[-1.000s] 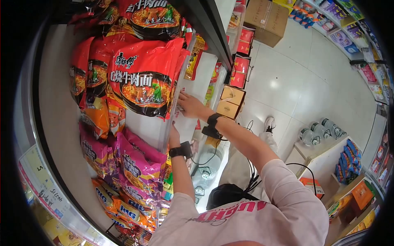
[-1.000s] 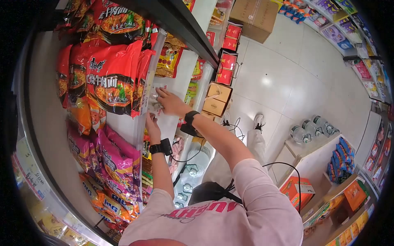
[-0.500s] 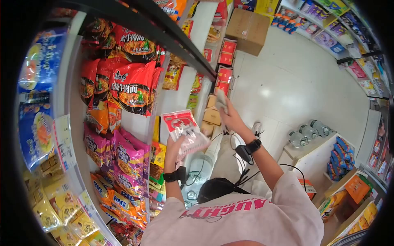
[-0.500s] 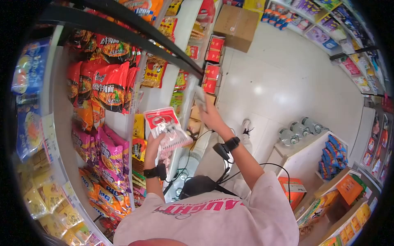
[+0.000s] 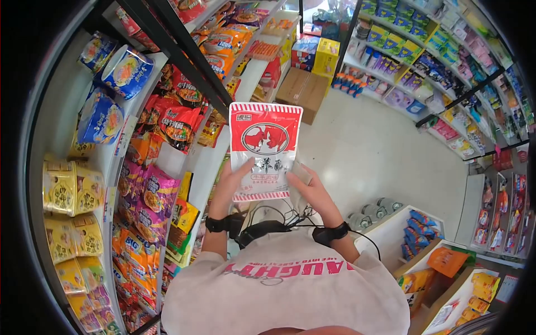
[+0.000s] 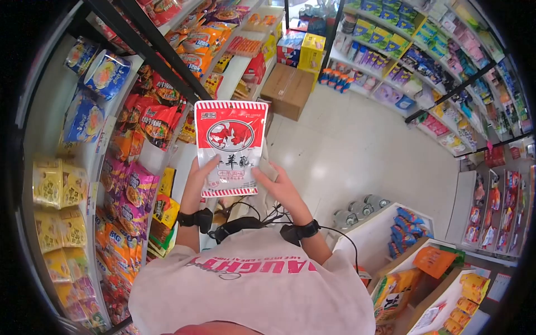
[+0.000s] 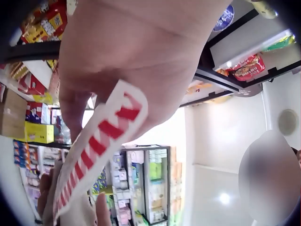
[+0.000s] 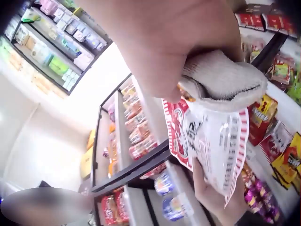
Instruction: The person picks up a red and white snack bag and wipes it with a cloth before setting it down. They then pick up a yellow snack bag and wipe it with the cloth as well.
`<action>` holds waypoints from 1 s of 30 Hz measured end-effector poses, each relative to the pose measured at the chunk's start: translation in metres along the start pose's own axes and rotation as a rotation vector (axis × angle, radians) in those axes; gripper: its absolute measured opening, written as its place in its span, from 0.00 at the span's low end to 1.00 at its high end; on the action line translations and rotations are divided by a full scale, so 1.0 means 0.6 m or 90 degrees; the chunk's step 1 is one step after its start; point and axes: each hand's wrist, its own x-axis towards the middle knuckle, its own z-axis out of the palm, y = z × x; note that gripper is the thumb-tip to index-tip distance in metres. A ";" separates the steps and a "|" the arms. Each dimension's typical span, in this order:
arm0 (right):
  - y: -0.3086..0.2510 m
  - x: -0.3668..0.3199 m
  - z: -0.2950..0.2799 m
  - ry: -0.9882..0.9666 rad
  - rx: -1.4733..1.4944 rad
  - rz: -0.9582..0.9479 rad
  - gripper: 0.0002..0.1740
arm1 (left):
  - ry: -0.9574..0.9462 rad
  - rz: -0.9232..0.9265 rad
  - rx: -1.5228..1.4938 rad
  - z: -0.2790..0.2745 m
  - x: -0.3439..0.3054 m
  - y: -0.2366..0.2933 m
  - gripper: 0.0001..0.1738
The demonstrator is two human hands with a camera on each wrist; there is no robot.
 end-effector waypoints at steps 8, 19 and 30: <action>-0.120 -0.060 -0.005 0.112 -0.146 -0.212 0.16 | -0.181 0.031 -0.236 0.062 -0.001 -0.013 0.25; -0.157 -0.025 0.072 0.367 -0.105 -0.255 0.32 | -0.280 0.076 -0.294 0.033 -0.006 0.018 0.32; -0.224 0.038 0.173 0.303 -0.560 -0.579 0.26 | -0.353 0.083 -0.071 -0.021 -0.013 0.031 0.33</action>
